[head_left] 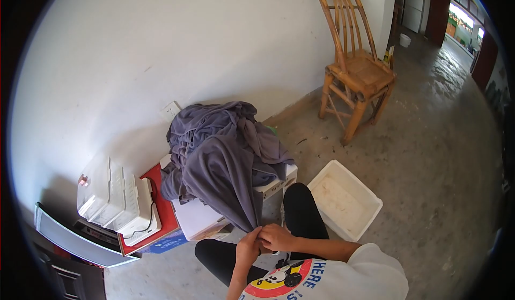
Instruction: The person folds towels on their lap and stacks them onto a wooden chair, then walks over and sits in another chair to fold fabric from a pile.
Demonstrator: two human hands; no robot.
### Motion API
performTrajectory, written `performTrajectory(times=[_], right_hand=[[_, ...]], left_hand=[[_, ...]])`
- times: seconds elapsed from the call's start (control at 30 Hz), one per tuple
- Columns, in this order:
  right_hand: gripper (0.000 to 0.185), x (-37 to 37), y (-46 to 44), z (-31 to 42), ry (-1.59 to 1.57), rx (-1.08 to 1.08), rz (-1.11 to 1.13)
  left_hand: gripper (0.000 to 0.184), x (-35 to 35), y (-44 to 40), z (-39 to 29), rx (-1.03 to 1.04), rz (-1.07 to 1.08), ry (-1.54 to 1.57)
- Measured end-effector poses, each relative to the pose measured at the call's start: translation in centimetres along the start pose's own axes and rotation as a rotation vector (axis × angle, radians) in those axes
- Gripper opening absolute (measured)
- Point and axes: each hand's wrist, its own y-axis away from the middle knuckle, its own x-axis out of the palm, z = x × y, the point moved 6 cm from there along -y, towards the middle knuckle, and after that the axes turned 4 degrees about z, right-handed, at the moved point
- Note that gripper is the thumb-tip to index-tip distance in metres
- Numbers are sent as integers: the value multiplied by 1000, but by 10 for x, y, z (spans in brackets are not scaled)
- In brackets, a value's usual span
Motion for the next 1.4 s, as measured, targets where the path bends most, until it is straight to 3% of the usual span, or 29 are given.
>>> performTrajectory(times=[0.07,0.23,0.4,0.8,0.83,1.03,1.17,1.27,1.4], right_hand=[[19,0,1,2,50,-63,49],[22,2,3,5,164,-173,175],[22,-23,-8,18,132,-169,27],[23,-50,-29,25,-65,-39,-197],[23,-54,-31,29,-33,-47,-216],[24,-72,-53,31,-114,-18,-358],[20,-82,-65,32,-322,51,-361],[17,-88,-68,39,-238,-43,-324],[14,-86,-69,38,-291,-3,-307]], left_hand=[[48,1,-2,-7,54,51,-34],[34,6,-2,-6,-27,122,-3],[16,-6,-9,-21,-38,52,9],[13,-37,-11,-19,21,-243,70],[12,-40,-12,-21,93,-294,31],[15,-70,-16,-47,119,-358,210],[18,-77,-19,-41,60,-384,294],[15,-74,-16,-31,-26,-377,411],[14,-66,-13,-18,-73,-335,566]])
